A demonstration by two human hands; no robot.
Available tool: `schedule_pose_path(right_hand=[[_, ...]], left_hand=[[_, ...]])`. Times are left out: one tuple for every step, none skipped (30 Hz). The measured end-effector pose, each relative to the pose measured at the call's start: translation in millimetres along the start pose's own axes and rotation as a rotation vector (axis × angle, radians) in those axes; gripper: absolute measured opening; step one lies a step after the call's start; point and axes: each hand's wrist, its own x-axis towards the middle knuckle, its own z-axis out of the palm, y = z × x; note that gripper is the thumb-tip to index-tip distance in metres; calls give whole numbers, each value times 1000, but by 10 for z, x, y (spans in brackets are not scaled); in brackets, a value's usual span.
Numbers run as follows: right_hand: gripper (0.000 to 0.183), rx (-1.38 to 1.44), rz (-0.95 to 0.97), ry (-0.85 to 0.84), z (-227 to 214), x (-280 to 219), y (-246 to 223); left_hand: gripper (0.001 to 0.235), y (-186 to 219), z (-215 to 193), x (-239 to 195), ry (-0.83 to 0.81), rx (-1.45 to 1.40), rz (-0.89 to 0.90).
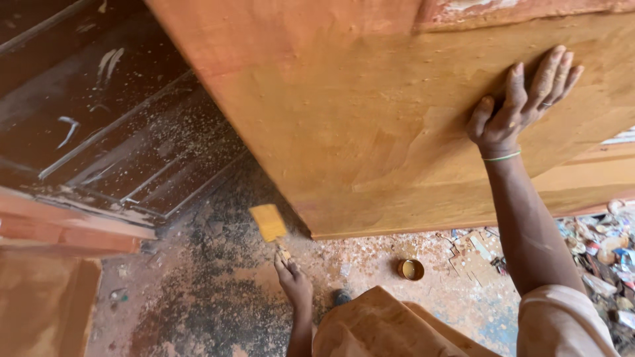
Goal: The person paints a wall section with a brush, applying yellow paint in steady strokes. The person repeatedly dips the brush into a small container on the floor to reload paint and continues brushing the same wall area near a window and electrical switchboard.
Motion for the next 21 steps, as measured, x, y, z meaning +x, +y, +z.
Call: schedule_pose_path(right_hand=[[51,-3,4,5,-1,11,12],[51,0,8,6,-3,7,5],[51,-6,12,-5,-9,-4,-4],[51,-8,16,-14,0,-12,-21],[51,-10,20,-24,2,-23,-38],[51,-9,19,-20,-5,-29,-43],[51,-8,18,-16,-15,-36,-48],[51,-9,12,-8,-15,-16,-24],[50,-11,13,-8,-16,0,-6],[50,-13,14,-8,-17,6,-3],[50,-15,16,-9,-21,8,-2],[50,-14,16,-7,-11,4,-17],[50,-13,17,-5,4,1,-31],[49,-14,19,-5,6,-8,-45],[49,-10,21,5,12,-19,-60],[50,-9,18,16,12,-10,-41],[50,-8,15,27,11,-2,-22],[50,-11,19,14,-1,-14,-17],[49,-15,24,1,-15,-25,-13],[49,-17,30,-5,0,-23,-17],[49,-21,23,1,12,-18,-21]], left_hand=[[64,35,84,-63,47,21,63],[64,91,195,-113,30,-16,80],[63,172,355,-131,13,-53,96],[63,245,485,-206,0,-90,113],[59,330,653,-270,-126,-55,125],[55,421,817,-328,-257,-21,141],[58,489,939,-470,-302,-25,298],[61,570,1097,-598,-353,-35,458],[67,634,1200,-742,-502,22,264],[73,686,1287,-879,-650,81,69],[68,732,1378,-978,-748,25,103],[64,759,1441,-1048,-843,-30,134],[64,769,1488,-1076,-908,17,150],[60,757,1519,-1081,-923,1,148],[57,724,1529,-1044,-894,-28,131],[54,685,1566,-990,-847,-66,112],[50,624,1578,-916,-780,-109,87],[48,529,1532,-847,-703,-152,53],[45,422,1450,-768,-624,-195,10],[43,322,1334,-672,-546,-229,-27],[41,229,1205,-594,-472,-259,-57]])
